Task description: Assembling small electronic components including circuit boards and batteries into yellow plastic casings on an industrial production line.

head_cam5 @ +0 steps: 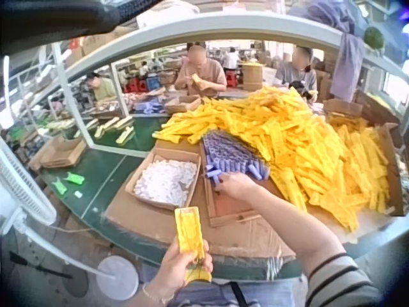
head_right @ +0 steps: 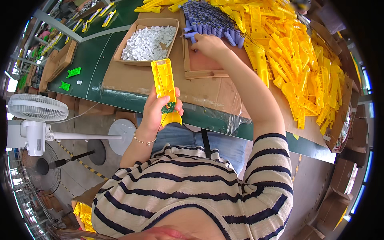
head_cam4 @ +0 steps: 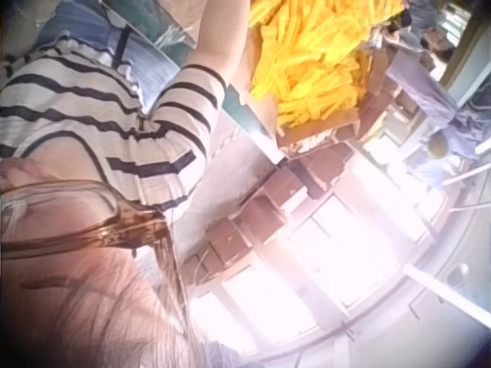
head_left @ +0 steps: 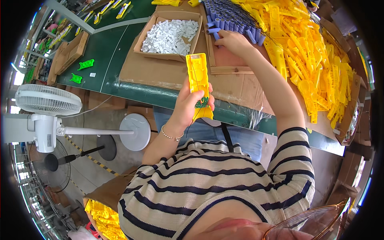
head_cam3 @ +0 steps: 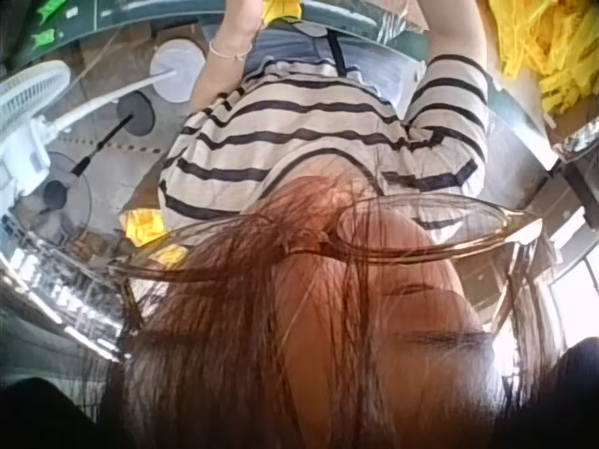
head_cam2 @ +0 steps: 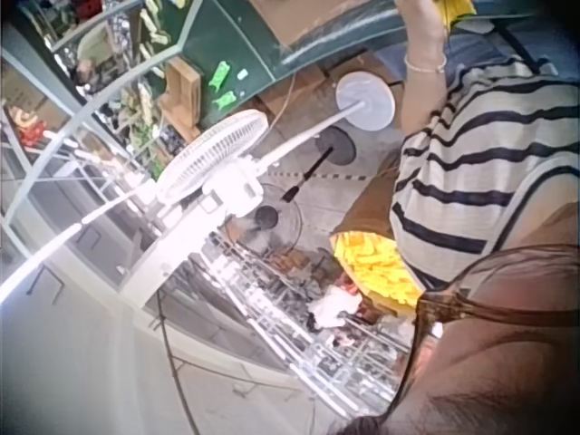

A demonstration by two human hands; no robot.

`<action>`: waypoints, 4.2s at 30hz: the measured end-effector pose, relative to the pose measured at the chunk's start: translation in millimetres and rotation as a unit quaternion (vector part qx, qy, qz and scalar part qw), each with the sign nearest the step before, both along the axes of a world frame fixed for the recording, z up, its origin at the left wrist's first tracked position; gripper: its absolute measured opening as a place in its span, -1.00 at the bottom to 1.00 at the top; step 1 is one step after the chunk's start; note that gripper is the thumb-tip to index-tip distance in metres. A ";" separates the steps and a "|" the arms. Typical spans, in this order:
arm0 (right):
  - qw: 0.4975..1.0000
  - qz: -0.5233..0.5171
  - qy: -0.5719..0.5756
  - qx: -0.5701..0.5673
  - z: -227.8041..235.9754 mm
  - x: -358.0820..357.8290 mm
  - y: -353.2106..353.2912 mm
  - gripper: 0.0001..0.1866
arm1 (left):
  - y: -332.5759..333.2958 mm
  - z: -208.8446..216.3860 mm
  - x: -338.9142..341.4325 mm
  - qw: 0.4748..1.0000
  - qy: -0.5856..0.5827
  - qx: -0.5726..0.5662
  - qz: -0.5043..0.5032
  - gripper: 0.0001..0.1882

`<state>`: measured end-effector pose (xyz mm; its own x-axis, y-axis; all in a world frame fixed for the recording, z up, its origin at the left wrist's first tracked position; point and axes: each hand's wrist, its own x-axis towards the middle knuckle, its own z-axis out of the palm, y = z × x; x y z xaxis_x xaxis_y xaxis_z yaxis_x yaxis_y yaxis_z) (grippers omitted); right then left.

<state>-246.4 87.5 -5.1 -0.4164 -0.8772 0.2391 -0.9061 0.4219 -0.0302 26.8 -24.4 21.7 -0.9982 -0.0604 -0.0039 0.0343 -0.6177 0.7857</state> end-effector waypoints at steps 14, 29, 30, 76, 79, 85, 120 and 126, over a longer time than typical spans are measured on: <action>0.731 -0.066 -0.532 -0.422 98.1 174.9 42.9 -0.68 | 3.8 -10.1 -11.2 0.995 0.045 -0.080 0.043 -0.55; 0.813 -0.145 -0.349 -0.443 82.9 206.3 21.8 -0.72 | 11.4 -10.0 -8.3 0.967 0.063 -0.246 0.001 -0.50; 0.812 -0.145 -0.350 -0.444 81.3 206.4 20.4 -0.72 | 11.0 -9.8 -8.7 0.968 0.063 -0.244 0.001 -0.50; 0.990 0.048 -0.104 0.076 1.7 -3.4 -154.6 -0.82 | -108.6 -31.8 39.2 0.973 -0.060 -0.007 0.224 -0.72; 0.984 0.060 -0.165 0.033 5.6 -7.4 -152.4 -0.82 | -111.8 -37.0 36.0 0.972 -0.071 0.000 0.223 -0.71; 0.953 0.015 -0.261 -0.155 29.6 18.1 -123.7 -0.79 | -114.2 -31.9 31.4 0.961 -0.071 0.008 0.267 -0.70; 0.605 0.045 -0.506 -0.613 83.8 188.3 21.0 -0.87 | 4.8 22.0 -1.8 0.976 0.049 -0.187 0.105 -0.66; 0.537 0.115 -0.536 -0.641 70.2 189.5 15.0 -0.84 | 7.0 26.9 5.7 0.928 0.130 -0.326 0.122 -0.58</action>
